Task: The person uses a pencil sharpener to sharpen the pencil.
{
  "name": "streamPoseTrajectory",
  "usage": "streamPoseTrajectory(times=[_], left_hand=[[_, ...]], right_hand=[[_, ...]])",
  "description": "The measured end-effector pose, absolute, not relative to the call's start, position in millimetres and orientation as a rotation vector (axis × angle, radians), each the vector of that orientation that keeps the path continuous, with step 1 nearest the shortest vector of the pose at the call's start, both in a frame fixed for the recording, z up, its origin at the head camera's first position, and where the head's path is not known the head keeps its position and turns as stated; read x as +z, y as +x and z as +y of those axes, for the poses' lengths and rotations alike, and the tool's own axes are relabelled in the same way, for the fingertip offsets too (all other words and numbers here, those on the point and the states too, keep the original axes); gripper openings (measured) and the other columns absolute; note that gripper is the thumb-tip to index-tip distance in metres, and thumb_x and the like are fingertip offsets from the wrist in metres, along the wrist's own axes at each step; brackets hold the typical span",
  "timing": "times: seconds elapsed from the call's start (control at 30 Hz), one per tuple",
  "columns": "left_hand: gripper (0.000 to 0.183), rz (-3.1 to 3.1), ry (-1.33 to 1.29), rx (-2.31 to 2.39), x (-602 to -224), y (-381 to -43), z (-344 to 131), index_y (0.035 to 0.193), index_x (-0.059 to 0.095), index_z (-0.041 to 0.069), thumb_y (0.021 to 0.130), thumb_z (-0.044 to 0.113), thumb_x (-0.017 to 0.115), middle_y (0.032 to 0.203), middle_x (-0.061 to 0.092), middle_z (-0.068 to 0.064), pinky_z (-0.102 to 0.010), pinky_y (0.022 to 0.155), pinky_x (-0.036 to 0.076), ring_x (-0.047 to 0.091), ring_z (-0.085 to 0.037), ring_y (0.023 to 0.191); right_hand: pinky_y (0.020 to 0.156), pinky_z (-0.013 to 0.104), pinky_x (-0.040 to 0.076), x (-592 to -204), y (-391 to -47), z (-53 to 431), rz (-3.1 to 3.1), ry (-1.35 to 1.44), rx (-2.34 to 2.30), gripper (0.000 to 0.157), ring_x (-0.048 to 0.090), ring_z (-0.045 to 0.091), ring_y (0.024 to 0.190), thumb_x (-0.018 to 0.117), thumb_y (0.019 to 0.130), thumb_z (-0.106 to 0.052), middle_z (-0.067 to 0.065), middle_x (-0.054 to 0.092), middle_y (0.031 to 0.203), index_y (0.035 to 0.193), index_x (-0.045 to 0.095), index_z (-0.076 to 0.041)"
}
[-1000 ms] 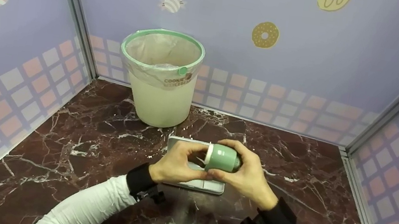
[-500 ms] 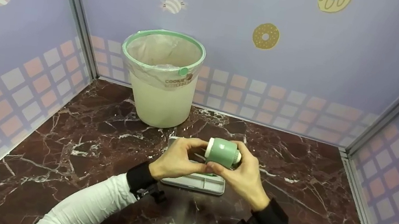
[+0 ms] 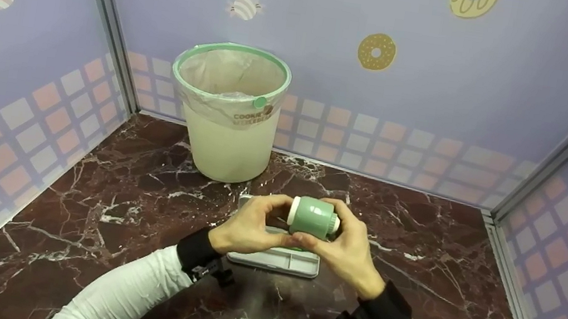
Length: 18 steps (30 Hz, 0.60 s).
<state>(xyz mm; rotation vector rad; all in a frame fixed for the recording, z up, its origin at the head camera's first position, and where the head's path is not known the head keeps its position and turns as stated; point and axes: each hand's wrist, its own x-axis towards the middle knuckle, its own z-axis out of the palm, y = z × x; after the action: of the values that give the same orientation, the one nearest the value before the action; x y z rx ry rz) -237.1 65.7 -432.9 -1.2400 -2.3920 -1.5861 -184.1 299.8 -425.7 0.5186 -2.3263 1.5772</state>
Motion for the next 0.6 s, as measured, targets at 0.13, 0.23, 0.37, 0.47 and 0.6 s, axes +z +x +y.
streamPoseTrajectory(times=[0.13,0.23,0.37,0.47,0.6], left_hand=[[0.054,-2.423,-1.242,-1.602,-436.1,-236.6,66.2,0.133,0.071,0.005,0.093,0.033,0.093,0.126,0.083,-0.012,-0.018,0.098,0.061,0.08,-0.009,0.107],[0.054,-2.438,-1.243,-1.657,-437.8,-236.4,67.4,0.134,0.069,0.003,0.093,0.029,0.093,0.127,0.082,-0.014,-0.018,0.097,0.062,0.081,-0.01,0.107],[0.054,-2.44,-1.239,-1.722,-437.0,-237.3,68.5,0.135,0.069,0.002,0.092,0.024,0.093,0.127,0.082,-0.016,-0.023,0.096,0.065,0.081,-0.009,0.104],[0.054,-2.422,-1.24,-1.763,-435.7,-237.9,68.3,0.135,0.069,0.001,0.092,0.021,0.094,0.125,0.082,-0.017,-0.026,0.095,0.067,0.081,-0.009,0.101],[0.053,-2.393,-1.251,-1.792,-434.7,-238.3,67.7,0.134,0.07,0.0,0.091,0.019,0.094,0.124,0.083,-0.017,-0.023,0.092,0.066,0.081,-0.009,0.099]], right_hand=[[0.075,0.027,0.064,-425.8,-184.3,302.3,-2.364,0.518,1.573,0.065,0.073,0.014,0.093,0.093,0.083,0.006,0.001,0.074,0.115,0.142,0.065,0.001],[0.074,0.028,0.064,-426.6,-184.0,304.9,-2.37,0.518,1.593,0.064,0.073,0.014,0.092,0.091,0.084,0.007,0.002,0.074,0.115,0.142,0.066,0.0],[0.075,0.027,0.064,-427.1,-184.1,308.1,-2.349,0.524,1.612,0.063,0.073,0.015,0.093,0.09,0.083,0.009,0.004,0.075,0.114,0.141,0.066,-0.001],[0.076,0.027,0.064,-427.6,-184.6,309.1,-2.335,0.524,1.612,0.064,0.073,0.015,0.094,0.091,0.082,0.009,0.003,0.076,0.115,0.14,0.067,-0.001],[0.076,0.026,0.064,-428.4,-185.4,309.1,-2.324,0.527,1.611,0.064,0.073,0.013,0.094,0.09,0.082,0.01,0.002,0.076,0.115,0.141,0.066,0.0]])
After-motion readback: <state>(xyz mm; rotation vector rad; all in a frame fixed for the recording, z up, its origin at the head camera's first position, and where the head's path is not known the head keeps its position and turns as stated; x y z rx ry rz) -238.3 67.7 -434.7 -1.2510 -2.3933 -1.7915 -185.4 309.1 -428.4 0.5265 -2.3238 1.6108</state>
